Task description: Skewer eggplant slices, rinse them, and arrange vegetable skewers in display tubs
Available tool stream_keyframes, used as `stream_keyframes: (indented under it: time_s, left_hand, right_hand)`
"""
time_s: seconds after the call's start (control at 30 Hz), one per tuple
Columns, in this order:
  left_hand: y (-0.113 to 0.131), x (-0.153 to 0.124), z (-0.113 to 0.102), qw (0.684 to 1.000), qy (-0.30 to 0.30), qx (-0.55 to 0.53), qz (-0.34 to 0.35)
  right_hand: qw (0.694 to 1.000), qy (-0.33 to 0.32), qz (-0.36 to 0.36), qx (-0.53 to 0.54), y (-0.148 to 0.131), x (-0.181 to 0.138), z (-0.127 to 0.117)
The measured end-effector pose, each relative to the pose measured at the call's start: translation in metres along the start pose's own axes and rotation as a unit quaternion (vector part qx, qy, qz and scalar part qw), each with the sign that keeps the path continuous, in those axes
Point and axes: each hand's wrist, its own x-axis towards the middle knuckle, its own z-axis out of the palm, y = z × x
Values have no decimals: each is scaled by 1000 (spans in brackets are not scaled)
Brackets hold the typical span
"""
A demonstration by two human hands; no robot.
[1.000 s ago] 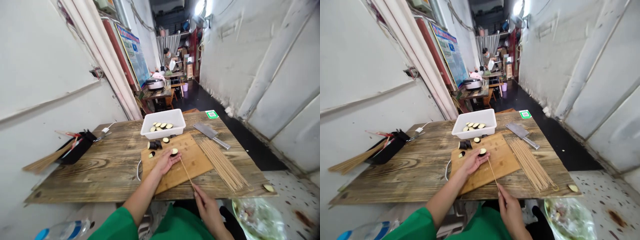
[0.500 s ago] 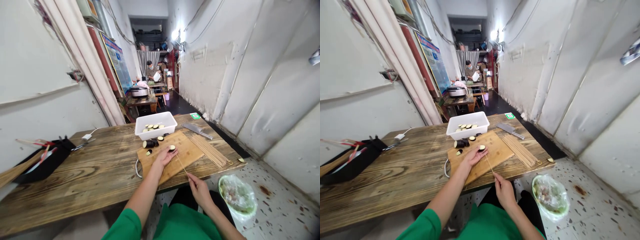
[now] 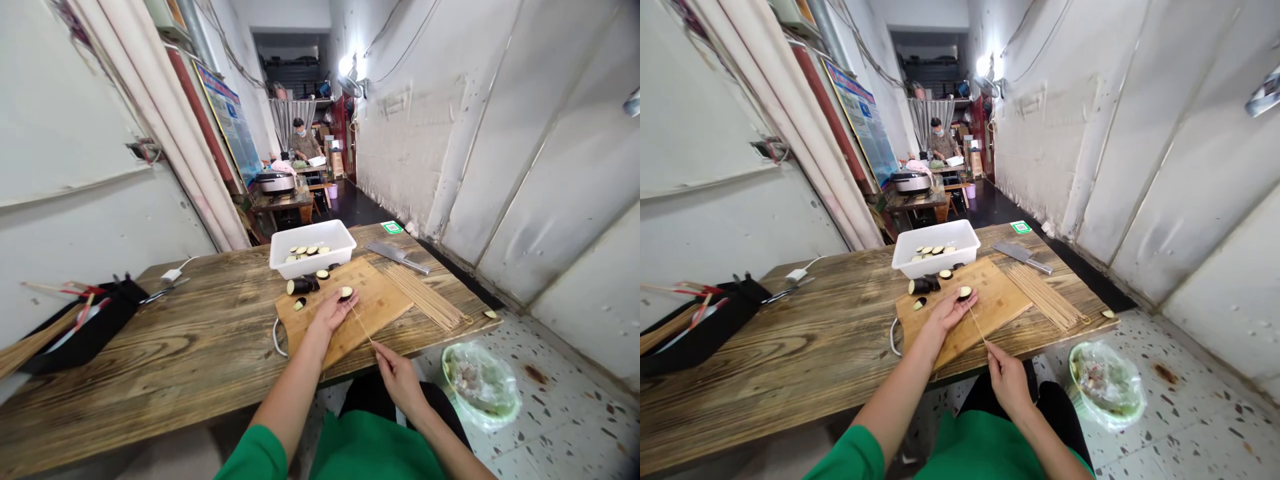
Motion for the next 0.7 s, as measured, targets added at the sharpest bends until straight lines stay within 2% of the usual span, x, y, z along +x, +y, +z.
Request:
stream_keyframes:
  time_s: [0.3, 0.7]
  left_hand:
    - [1, 0, 3, 1000, 19, -13, 1]
    - [-7, 0, 4, 999, 14, 5, 43]
  right_hand:
    - [1000, 2, 4, -20, -5, -1, 0]
    - [999, 8, 2, -39, -13, 1, 7]
